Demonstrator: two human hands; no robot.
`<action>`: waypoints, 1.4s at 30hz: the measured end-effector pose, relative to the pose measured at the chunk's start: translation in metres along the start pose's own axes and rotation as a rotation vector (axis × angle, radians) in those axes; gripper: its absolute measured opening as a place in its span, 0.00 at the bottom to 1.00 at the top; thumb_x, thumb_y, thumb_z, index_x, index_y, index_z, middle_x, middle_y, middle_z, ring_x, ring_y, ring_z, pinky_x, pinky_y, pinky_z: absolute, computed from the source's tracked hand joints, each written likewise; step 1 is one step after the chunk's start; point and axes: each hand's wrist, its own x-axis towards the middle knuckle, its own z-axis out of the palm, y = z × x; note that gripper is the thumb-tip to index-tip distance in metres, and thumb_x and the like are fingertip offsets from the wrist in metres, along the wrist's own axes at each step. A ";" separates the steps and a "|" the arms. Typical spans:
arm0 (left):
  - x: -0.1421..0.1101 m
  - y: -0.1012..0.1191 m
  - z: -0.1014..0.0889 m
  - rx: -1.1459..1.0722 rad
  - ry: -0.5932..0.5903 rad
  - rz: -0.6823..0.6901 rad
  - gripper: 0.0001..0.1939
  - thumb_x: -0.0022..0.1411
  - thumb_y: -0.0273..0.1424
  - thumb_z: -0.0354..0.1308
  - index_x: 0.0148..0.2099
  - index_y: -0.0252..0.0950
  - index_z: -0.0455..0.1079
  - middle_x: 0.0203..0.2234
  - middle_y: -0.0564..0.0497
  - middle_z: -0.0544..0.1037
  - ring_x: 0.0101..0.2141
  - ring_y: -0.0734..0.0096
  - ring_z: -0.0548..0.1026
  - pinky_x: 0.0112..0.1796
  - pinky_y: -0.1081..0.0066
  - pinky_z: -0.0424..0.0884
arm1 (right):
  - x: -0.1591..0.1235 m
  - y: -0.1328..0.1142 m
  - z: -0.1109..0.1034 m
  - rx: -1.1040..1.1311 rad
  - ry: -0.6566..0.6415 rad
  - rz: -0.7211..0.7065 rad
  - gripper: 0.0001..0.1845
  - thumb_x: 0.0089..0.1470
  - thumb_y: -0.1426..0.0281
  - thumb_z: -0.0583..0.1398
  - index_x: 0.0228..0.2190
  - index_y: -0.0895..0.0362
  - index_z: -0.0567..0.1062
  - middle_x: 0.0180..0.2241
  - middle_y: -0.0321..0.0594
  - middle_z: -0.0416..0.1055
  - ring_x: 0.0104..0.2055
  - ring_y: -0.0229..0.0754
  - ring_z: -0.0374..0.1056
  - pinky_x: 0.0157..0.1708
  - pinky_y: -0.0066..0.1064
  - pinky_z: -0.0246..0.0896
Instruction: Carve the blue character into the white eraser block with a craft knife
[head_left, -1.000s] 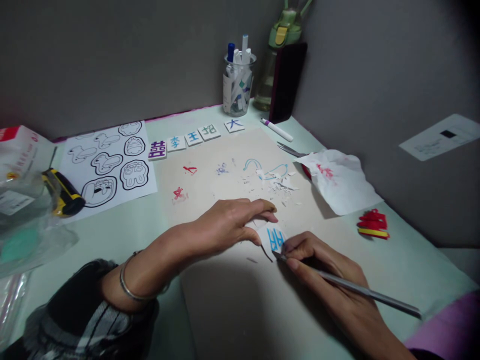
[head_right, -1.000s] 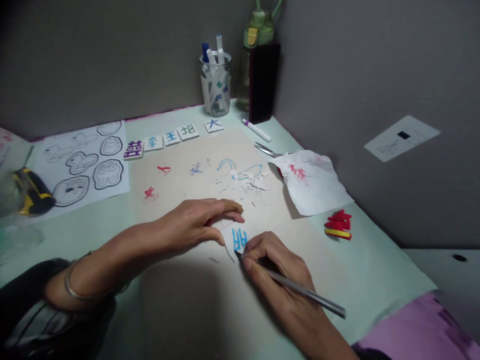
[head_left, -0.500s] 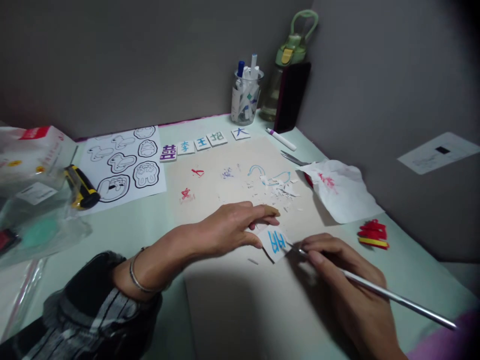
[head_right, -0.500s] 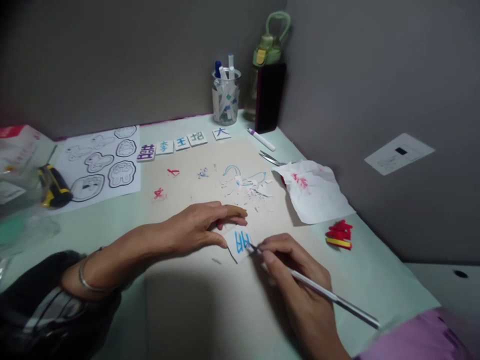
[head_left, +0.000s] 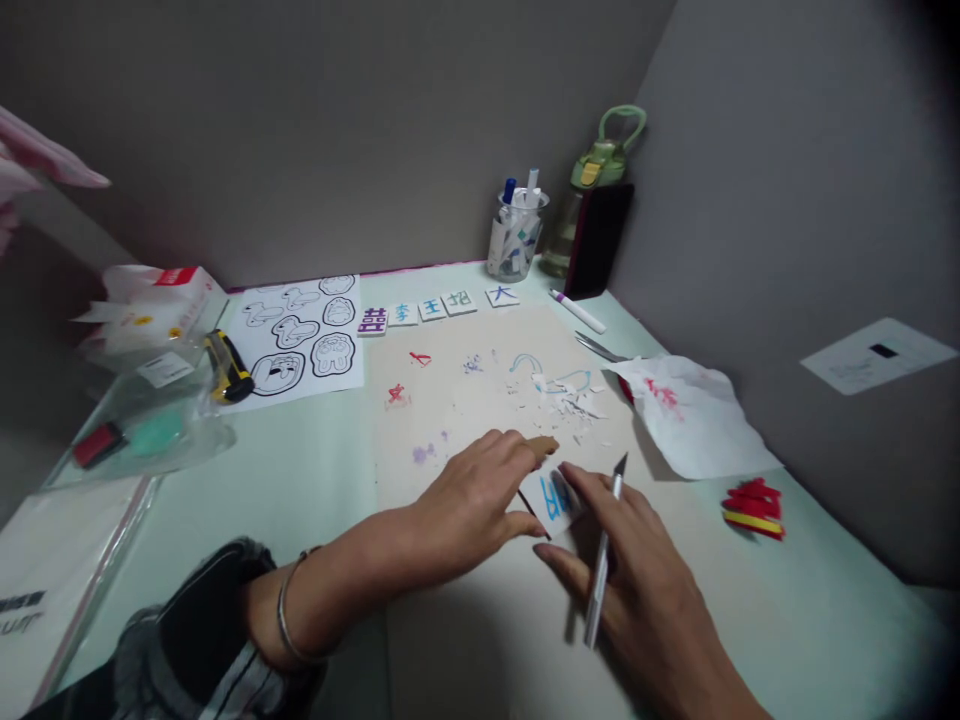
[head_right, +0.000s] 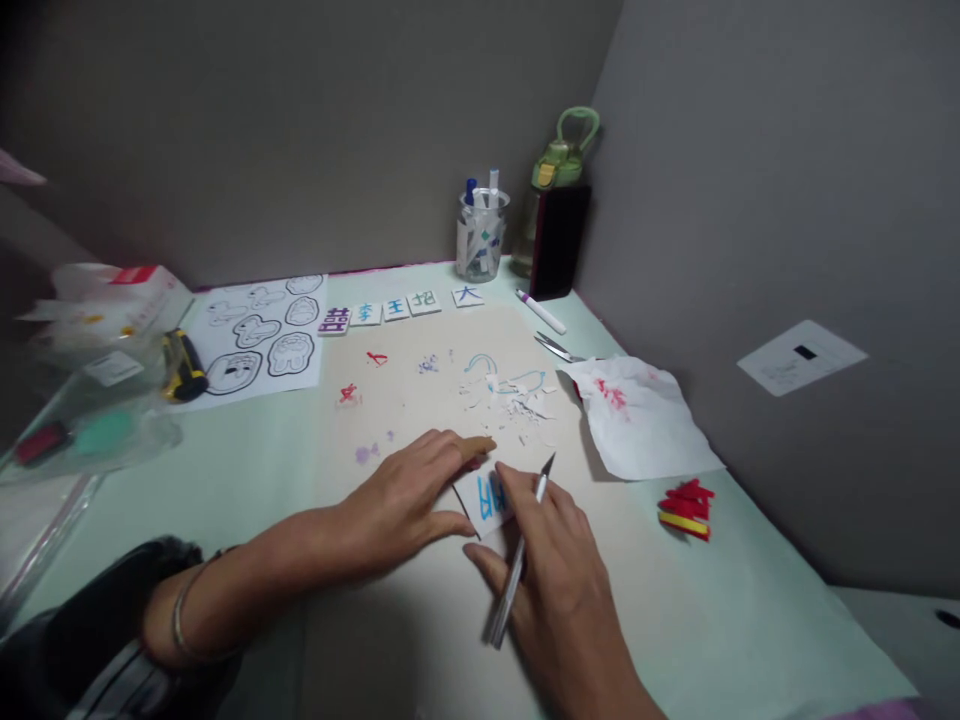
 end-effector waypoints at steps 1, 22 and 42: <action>-0.001 0.000 0.000 -0.030 -0.009 -0.007 0.35 0.61 0.27 0.70 0.66 0.33 0.60 0.52 0.41 0.74 0.53 0.52 0.71 0.54 0.54 0.70 | -0.002 0.001 0.001 -0.001 -0.013 -0.009 0.32 0.62 0.62 0.64 0.64 0.56 0.64 0.52 0.53 0.75 0.53 0.57 0.71 0.47 0.51 0.74; 0.001 0.030 0.005 -1.128 0.098 -0.320 0.28 0.55 0.23 0.66 0.58 0.34 0.67 0.38 0.51 0.73 0.36 0.75 0.71 0.43 0.68 0.68 | 0.012 -0.016 -0.029 0.570 0.071 0.579 0.25 0.50 0.59 0.69 0.49 0.53 0.79 0.24 0.31 0.69 0.25 0.40 0.69 0.24 0.28 0.69; -0.003 0.039 0.018 -0.168 0.346 0.035 0.29 0.65 0.20 0.63 0.66 0.28 0.61 0.37 0.47 0.82 0.41 0.62 0.79 0.48 0.60 0.78 | 0.000 -0.014 -0.016 0.282 0.283 0.363 0.22 0.53 0.59 0.69 0.48 0.52 0.78 0.29 0.34 0.73 0.27 0.37 0.72 0.26 0.24 0.69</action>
